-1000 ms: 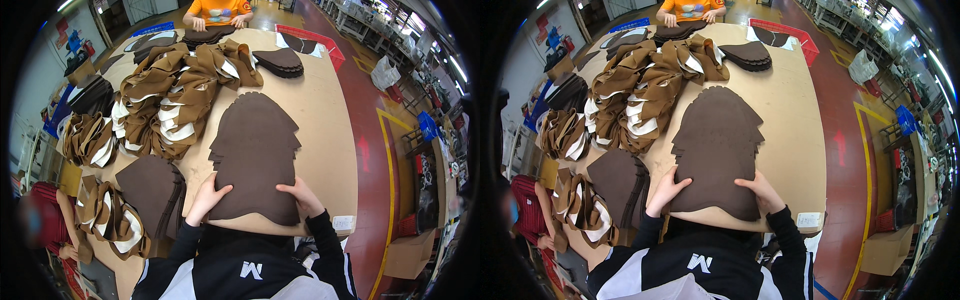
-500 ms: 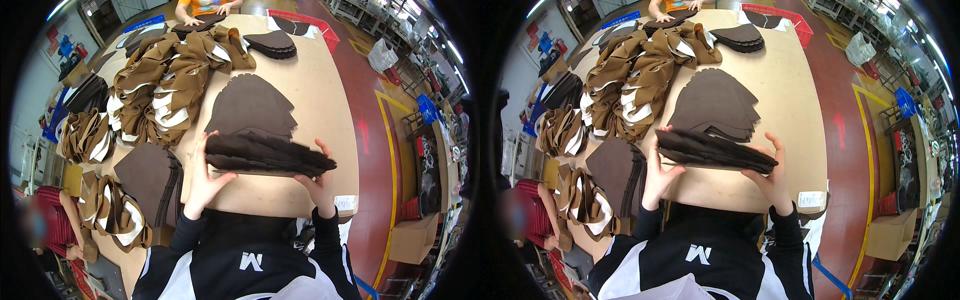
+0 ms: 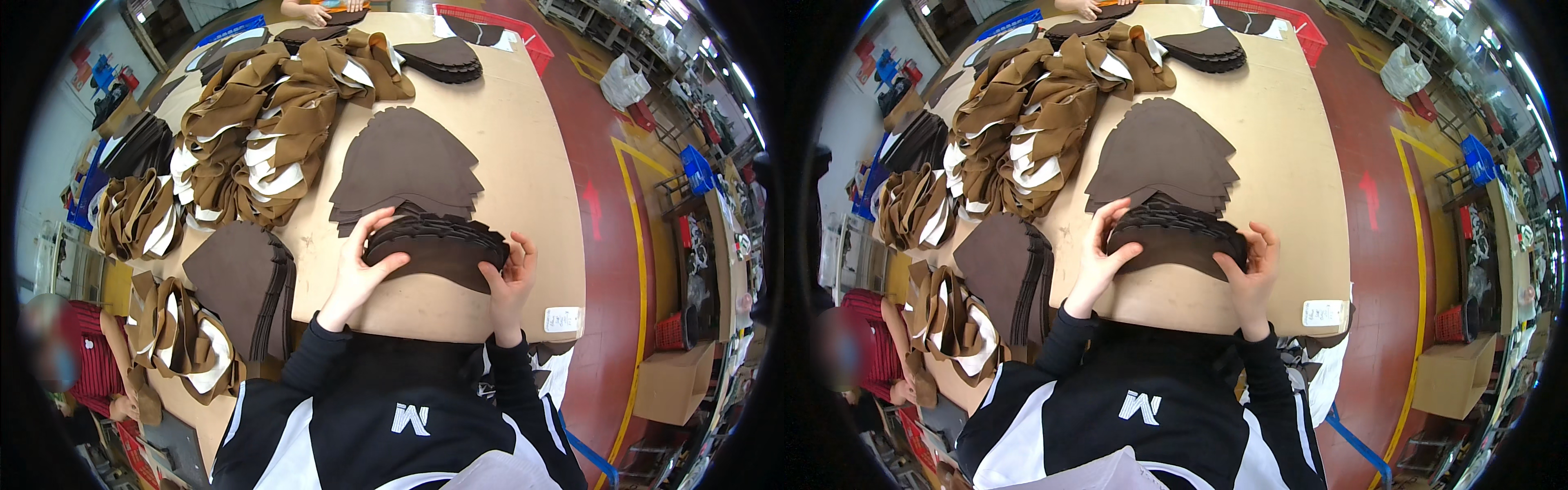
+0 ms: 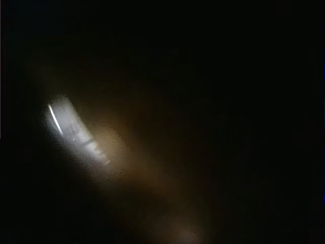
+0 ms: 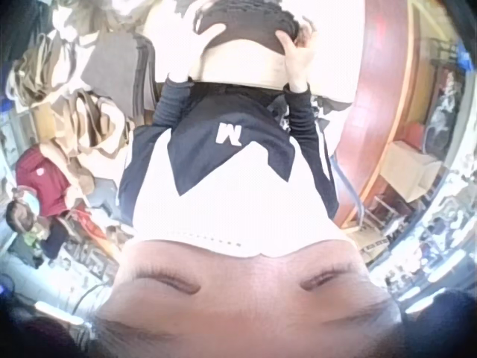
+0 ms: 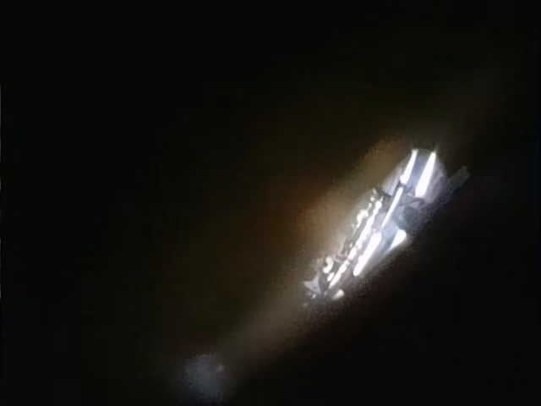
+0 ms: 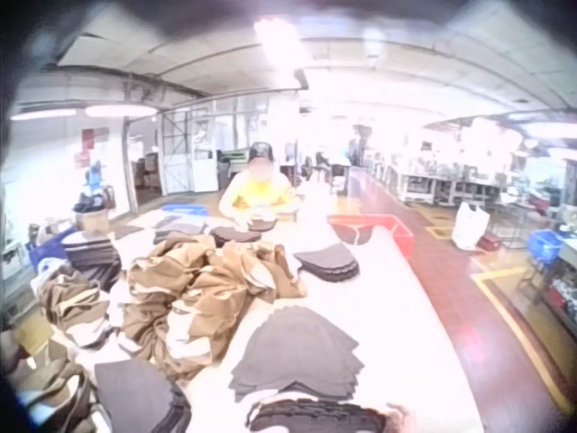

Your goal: The person repeatedly picks up brown fabric pieces from a table, aligns them, and stacks them into neat piles. The hands smooth and adjust the pieces to keep the stacks even. Other workers are visible in the background at adjacent tables.

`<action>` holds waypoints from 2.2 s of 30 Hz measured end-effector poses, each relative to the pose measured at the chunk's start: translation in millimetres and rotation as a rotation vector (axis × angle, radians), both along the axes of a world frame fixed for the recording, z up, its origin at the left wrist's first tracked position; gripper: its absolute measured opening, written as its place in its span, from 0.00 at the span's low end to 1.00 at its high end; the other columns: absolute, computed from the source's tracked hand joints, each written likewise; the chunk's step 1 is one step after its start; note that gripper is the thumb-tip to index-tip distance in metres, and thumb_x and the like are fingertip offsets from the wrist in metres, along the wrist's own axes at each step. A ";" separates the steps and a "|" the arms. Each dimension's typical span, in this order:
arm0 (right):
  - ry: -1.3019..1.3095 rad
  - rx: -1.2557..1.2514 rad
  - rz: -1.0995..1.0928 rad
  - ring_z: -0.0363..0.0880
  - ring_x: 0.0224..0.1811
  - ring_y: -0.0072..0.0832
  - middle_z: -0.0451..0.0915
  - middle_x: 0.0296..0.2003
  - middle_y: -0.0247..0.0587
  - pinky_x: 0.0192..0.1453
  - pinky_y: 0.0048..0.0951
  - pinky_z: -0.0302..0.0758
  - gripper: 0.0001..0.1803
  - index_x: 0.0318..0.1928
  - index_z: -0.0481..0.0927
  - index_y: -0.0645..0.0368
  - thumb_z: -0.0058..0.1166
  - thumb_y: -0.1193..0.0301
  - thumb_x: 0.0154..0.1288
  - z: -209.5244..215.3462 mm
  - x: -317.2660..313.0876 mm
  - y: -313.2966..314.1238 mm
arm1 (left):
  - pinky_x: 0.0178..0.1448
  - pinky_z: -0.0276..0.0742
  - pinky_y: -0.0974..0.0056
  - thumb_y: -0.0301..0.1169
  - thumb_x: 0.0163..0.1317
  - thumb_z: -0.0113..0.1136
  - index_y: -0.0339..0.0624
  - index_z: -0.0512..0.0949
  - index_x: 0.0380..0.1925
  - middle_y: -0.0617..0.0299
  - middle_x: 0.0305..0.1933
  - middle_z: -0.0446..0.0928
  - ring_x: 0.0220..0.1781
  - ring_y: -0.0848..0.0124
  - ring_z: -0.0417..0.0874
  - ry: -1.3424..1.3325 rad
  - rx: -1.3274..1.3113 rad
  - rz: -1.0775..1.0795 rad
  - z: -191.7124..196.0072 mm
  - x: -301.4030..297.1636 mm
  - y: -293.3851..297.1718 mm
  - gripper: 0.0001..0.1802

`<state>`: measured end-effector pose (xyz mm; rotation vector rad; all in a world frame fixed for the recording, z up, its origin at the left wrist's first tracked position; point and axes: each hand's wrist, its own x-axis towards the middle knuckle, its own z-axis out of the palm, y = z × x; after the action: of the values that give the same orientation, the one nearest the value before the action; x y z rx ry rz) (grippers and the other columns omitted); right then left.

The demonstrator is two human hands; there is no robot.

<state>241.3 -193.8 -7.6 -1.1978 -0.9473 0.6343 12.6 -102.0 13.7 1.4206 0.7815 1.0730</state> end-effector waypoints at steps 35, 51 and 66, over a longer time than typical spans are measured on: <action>0.461 -0.463 1.238 0.77 0.57 0.27 0.75 0.59 0.47 0.64 0.30 0.73 0.35 0.73 0.56 0.67 0.59 0.71 0.74 2.3 -241.1 17.8 | 0.73 0.68 0.58 0.31 0.60 0.67 0.41 0.76 0.65 0.51 0.65 0.78 0.68 0.59 0.77 1.135 0.418 0.328 86.0 -306.1 32.6 0.30; 0.444 -0.646 1.373 0.63 0.76 0.38 0.63 0.74 0.50 0.80 0.39 0.56 0.38 0.78 0.51 0.63 0.38 0.49 0.83 -86.9 -243.4 13.4 | 0.73 0.66 0.58 0.53 0.67 0.65 0.22 0.55 0.73 0.31 0.67 0.72 0.71 0.52 0.74 0.435 -0.411 0.980 -45.2 -206.0 -131.2 0.51; 0.695 -0.797 1.043 0.72 0.67 0.29 0.75 0.64 0.40 0.71 0.34 0.67 0.34 0.69 0.68 0.65 0.61 0.57 0.72 -16.1 -249.9 14.8 | 0.36 0.71 0.66 0.37 0.73 0.59 0.34 0.80 0.32 0.59 0.23 0.74 0.28 0.75 0.72 0.890 -0.188 1.053 -6.4 -221.6 -133.2 0.16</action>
<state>-8.6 -179.0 -23.6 -0.9232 -0.6536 2.2542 -209.0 -235.3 7.3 1.2811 2.3803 1.0093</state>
